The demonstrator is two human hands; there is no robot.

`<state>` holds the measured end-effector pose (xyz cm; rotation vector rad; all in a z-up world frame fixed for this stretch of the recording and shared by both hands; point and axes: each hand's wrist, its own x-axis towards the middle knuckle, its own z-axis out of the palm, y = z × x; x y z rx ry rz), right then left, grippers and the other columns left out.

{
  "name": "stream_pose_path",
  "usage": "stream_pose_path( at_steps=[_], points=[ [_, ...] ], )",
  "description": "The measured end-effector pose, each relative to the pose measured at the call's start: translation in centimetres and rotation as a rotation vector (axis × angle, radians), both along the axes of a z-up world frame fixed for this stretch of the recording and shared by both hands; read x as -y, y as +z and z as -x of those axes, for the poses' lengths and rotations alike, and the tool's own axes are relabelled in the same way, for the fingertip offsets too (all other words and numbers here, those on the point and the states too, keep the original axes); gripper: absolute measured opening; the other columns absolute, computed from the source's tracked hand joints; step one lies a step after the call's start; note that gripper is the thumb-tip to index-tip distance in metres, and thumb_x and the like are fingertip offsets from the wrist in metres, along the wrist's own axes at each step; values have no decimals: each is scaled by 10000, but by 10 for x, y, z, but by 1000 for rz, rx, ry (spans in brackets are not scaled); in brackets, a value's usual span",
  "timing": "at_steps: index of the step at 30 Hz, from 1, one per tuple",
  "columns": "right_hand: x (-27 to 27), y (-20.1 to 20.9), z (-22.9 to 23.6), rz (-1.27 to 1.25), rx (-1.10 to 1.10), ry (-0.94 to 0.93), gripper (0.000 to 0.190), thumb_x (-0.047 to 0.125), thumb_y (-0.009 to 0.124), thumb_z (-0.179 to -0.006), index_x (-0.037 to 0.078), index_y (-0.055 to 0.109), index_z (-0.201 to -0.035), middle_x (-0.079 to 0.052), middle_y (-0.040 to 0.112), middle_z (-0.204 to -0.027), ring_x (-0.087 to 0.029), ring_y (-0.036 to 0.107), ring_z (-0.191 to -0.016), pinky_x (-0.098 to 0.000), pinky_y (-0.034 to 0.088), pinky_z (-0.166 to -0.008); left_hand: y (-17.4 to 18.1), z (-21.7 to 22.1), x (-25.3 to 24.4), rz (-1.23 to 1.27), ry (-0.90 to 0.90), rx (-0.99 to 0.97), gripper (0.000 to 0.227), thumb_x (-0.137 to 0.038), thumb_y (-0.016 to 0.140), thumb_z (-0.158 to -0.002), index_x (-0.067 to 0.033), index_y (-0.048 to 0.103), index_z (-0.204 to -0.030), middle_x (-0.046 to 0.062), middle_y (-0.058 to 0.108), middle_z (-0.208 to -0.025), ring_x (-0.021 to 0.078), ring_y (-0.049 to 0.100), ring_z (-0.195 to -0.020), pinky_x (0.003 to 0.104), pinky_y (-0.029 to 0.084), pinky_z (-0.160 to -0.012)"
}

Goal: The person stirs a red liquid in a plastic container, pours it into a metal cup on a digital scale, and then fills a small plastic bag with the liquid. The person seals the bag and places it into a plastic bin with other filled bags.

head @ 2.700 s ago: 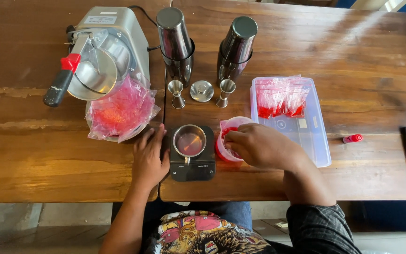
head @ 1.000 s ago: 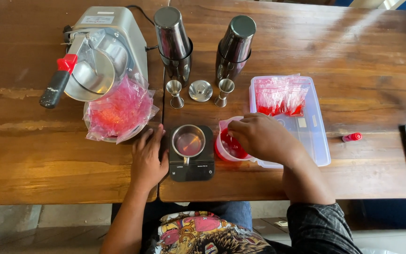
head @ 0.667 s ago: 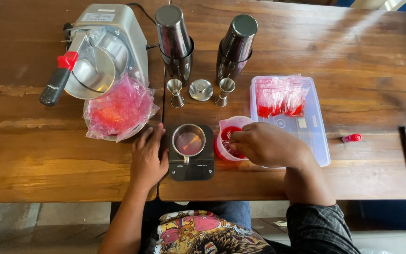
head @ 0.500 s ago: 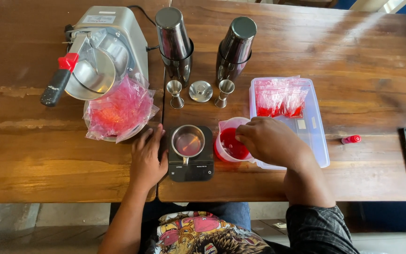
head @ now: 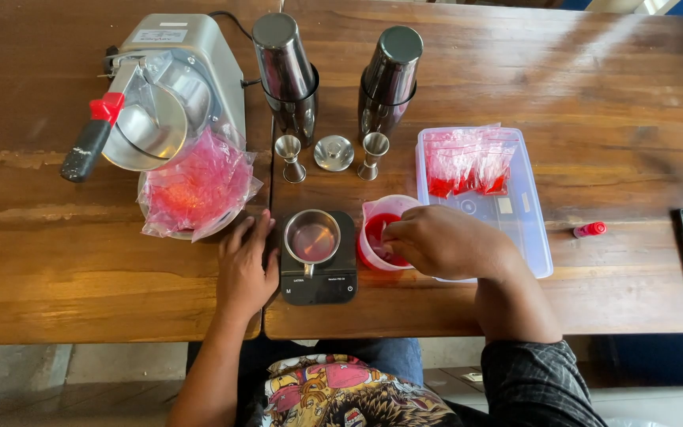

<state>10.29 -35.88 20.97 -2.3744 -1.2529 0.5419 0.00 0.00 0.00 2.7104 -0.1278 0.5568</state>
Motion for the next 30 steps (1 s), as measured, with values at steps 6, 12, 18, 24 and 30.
stream_pose_path(
  at_steps=[6, 12, 18, 24, 30],
  points=[
    [9, -10, -7, 93, 195, -71, 254, 163, 625, -1113, 84, 854, -1188, -185, 870, -967, -414, 861, -937, -500, 692, -872, 1, -1, 1, 16, 11, -27, 842, -216, 718, -1000, -170, 443, -1794, 3, 740, -1560, 289, 536, -1570, 559, 383, -1235],
    [-12, -2, -3, -45, 204, -25, 240, 107, 622, -1120, 24, 826, -1214, -248, 852, -943, -471, 850, -897, -530, 693, -829, -1, 0, -1, -1, 2, -17, 845, -226, 722, -994, -168, 444, -1791, 6, 730, -1573, 290, 538, -1569, 563, 390, -1231],
    [-11, 10, 5, -83, 25, 57, 309, 180, 568, -1141, 45, 842, -1189, -256, 868, -977, -476, 863, -929, -548, 706, -849, -1, -2, -1, -12, -2, 10, 833, -216, 735, -983, -163, 475, -1772, 7, 737, -1559, 281, 548, -1555, 547, 396, -1224],
    [8, -15, -11, 19, 262, -14, 224, 127, 627, -1109, 68, 841, -1132, -185, 850, -894, -414, 851, -861, -506, 689, -814, -1, -1, 0, -10, -2, 2, 848, -223, 747, -964, -167, 483, -1768, 9, 732, -1564, 285, 542, -1558, 559, 385, -1225],
    [-9, 1, -10, -99, 110, 45, 268, 138, 604, -1136, 33, 839, -1207, -238, 860, -995, -454, 869, -924, -485, 717, -841, 1, -1, -2, -3, -26, 22, 883, -221, 775, -928, -151, 494, -1762, 22, 735, -1560, 296, 553, -1542, 548, 388, -1215]
  ],
)
